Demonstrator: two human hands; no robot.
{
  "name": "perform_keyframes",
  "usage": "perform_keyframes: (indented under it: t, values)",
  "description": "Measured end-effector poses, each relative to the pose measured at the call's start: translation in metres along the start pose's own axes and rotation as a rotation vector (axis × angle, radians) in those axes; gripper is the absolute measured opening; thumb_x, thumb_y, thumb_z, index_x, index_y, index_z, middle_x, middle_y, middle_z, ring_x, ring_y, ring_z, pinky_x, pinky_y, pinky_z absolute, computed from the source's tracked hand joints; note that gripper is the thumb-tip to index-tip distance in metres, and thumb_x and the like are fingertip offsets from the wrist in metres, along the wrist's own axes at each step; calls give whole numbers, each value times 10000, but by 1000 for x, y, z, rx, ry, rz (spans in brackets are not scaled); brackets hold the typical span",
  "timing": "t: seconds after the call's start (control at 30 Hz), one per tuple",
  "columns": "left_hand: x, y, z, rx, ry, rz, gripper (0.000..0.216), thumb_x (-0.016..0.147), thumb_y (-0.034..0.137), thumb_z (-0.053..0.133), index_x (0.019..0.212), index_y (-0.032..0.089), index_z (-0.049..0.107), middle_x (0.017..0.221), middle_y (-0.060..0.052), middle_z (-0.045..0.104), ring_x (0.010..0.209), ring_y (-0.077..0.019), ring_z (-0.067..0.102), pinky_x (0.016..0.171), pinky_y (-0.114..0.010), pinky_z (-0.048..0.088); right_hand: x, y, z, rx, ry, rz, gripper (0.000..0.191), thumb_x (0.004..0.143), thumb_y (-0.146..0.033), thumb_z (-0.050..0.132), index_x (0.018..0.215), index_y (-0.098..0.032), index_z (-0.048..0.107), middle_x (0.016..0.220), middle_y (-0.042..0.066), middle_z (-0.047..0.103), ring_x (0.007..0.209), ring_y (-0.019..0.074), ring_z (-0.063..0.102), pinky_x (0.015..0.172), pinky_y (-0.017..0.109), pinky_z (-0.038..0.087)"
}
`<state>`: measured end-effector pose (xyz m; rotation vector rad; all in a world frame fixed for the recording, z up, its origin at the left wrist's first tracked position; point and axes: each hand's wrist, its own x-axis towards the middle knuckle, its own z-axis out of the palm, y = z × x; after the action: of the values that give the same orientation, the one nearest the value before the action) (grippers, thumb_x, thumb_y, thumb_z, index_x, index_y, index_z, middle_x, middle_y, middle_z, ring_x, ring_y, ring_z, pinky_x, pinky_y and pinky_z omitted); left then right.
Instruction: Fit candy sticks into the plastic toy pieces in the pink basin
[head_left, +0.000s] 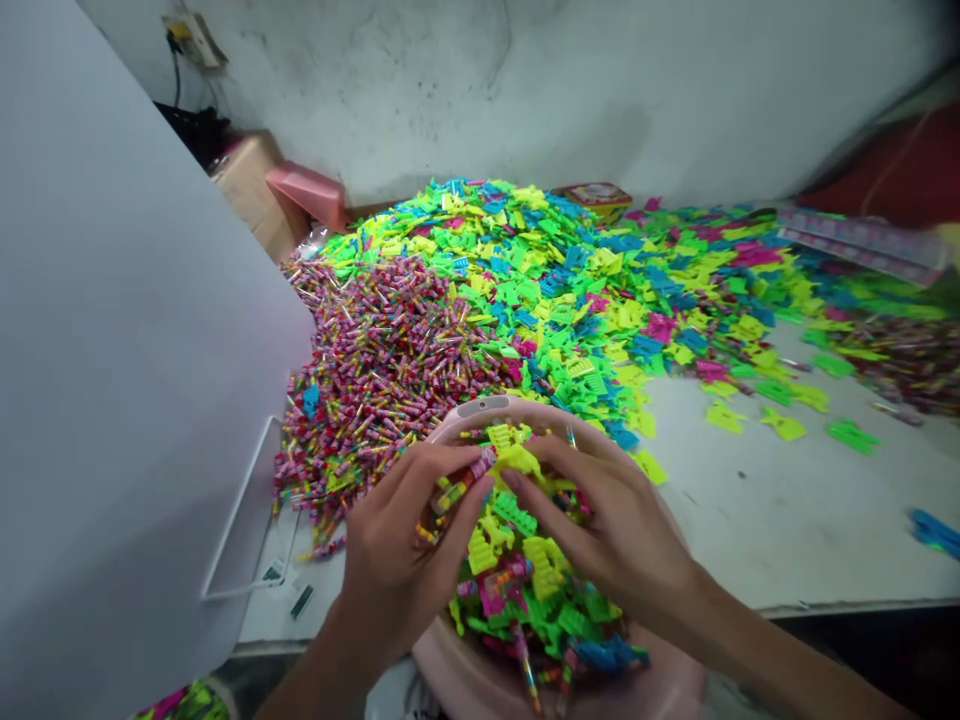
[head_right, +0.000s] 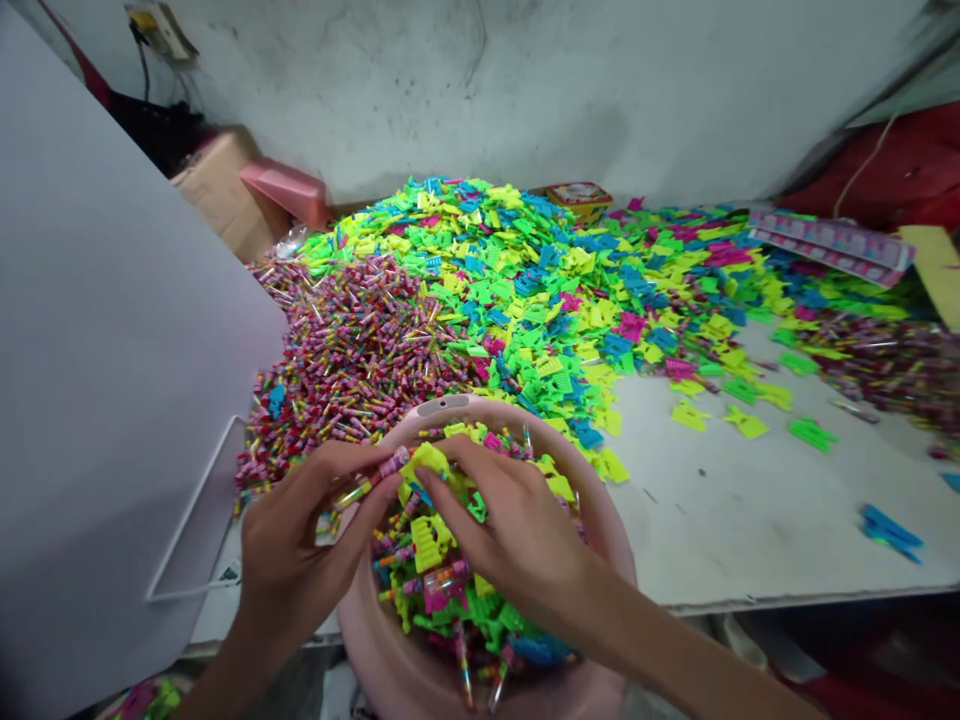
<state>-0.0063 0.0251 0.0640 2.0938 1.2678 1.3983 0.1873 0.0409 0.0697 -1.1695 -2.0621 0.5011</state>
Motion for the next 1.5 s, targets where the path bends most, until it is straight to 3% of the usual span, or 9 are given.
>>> perform_keyframes:
  t: [0.13, 0.37, 0.57, 0.7, 0.93, 1.03, 1.17, 1.37, 1.5]
  values:
    - [0, 2, 1, 51, 23, 58, 241, 899, 62, 680, 1101, 191, 653, 1012, -3, 720, 933, -94, 693, 913, -171, 536, -1, 0, 4, -50, 37, -27, 57, 1011, -260, 561, 989, -215, 590, 952, 71, 766, 874, 259, 747, 737, 364, 571]
    - [-7, 5, 9, 305, 67, 198, 239, 914, 58, 668, 1139, 136, 649, 956, -26, 743, 886, -112, 706, 916, -186, 543, -1, 6, 7, -81, 57, -252, 31, 1033, -165, 493, 1041, -189, 511, 801, 30, 674, 678, 178, 685, 630, 290, 537]
    - [-3, -4, 0, 55, -64, 17, 153, 911, 111, 683, 1042, 191, 688, 946, -8, 766, 801, -104, 729, 774, -167, 591, -3, 13, 1, -81, 19, -360, 48, 1013, -147, 525, 1049, -178, 523, 803, 57, 702, 663, 193, 683, 580, 298, 522]
    - [4, -14, -6, -55, -198, -112, 67, 913, 203, 697, 976, 198, 721, 839, -3, 770, 586, -97, 680, 550, -172, 546, -9, 18, 5, -11, -11, -290, 64, 1023, -181, 509, 1064, -210, 549, 822, 45, 720, 673, 200, 695, 587, 306, 527]
    - [10, -23, -8, -174, -346, -227, 110, 925, 278, 685, 922, 184, 741, 687, 2, 722, 443, -79, 570, 405, -171, 418, -18, 25, 13, 58, -56, -135, 133, 1027, -243, 512, 1125, -228, 600, 846, 46, 749, 753, 214, 731, 681, 315, 578]
    - [8, -18, -8, -106, -239, -83, 78, 919, 223, 696, 980, 182, 722, 823, -25, 769, 604, -109, 676, 552, -190, 526, -13, 24, 10, 20, 12, -193, 186, 1010, -216, 546, 1190, -217, 591, 979, 85, 776, 875, 234, 754, 769, 338, 601]
    - [4, -10, -8, -14, -161, 108, 201, 889, 101, 705, 1074, 177, 683, 970, -45, 762, 901, -140, 719, 841, -239, 566, -7, 22, 5, 40, 51, -291, 210, 982, -158, 593, 1179, -231, 589, 964, 64, 783, 847, 218, 760, 715, 301, 606]
    - [-4, -7, -7, -2, -211, 178, 317, 889, 40, 674, 1185, 148, 634, 1023, -68, 742, 965, -150, 695, 899, -266, 557, -10, 25, 2, 60, 27, -265, 221, 976, -172, 613, 1190, -226, 631, 1008, 82, 786, 898, 222, 754, 756, 311, 614]
    - [-10, -5, -4, -73, -141, 135, 330, 859, 27, 700, 1152, 172, 659, 1016, -53, 750, 943, -154, 705, 886, -268, 569, -8, 21, -2, 138, -38, -63, 94, 968, -246, 641, 1042, -247, 698, 921, 41, 787, 891, 230, 752, 753, 320, 609]
